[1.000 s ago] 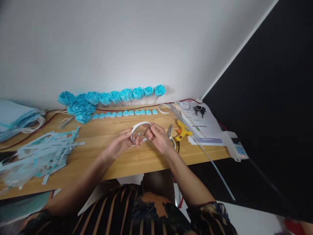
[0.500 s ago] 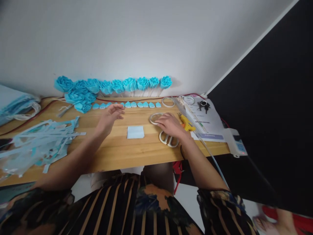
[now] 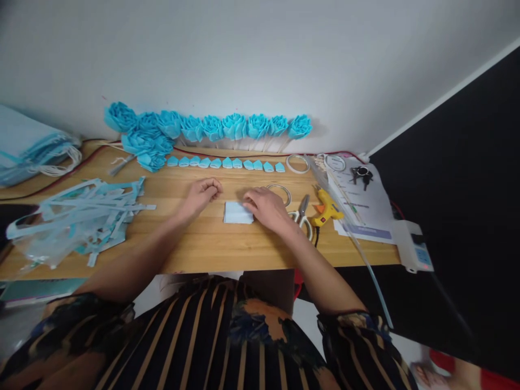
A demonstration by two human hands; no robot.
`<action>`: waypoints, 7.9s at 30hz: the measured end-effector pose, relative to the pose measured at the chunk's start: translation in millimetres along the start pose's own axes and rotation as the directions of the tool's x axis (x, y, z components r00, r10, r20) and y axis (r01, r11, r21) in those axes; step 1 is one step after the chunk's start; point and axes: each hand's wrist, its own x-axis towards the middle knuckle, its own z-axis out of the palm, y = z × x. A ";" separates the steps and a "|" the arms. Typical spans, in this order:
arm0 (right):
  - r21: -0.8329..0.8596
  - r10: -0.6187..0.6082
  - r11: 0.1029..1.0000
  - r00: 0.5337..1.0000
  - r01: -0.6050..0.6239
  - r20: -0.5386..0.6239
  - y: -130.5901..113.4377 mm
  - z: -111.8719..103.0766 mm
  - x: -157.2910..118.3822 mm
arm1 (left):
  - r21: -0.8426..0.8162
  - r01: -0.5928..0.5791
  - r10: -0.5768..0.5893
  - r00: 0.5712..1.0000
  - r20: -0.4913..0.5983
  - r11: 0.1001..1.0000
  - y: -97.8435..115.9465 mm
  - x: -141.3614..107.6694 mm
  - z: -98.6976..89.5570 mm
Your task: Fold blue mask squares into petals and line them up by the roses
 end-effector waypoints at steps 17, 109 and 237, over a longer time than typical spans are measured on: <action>0.280 -0.075 0.957 0.997 0.075 -0.012 16.1 21.2 10.5 | 0.030 -0.015 0.011 0.991 0.130 0.999 -5.4 -2.0 4.8; 0.780 0.231 0.623 0.966 -0.055 -0.117 -2.7 23.1 31.9 | 0.040 -0.139 0.142 0.987 -0.077 0.989 1.3 -4.7 4.9; 0.649 0.273 0.750 0.954 -0.129 -0.126 23.1 -28.7 -54.0 | -0.289 0.074 0.088 0.856 0.510 0.954 30.1 -30.2 5.4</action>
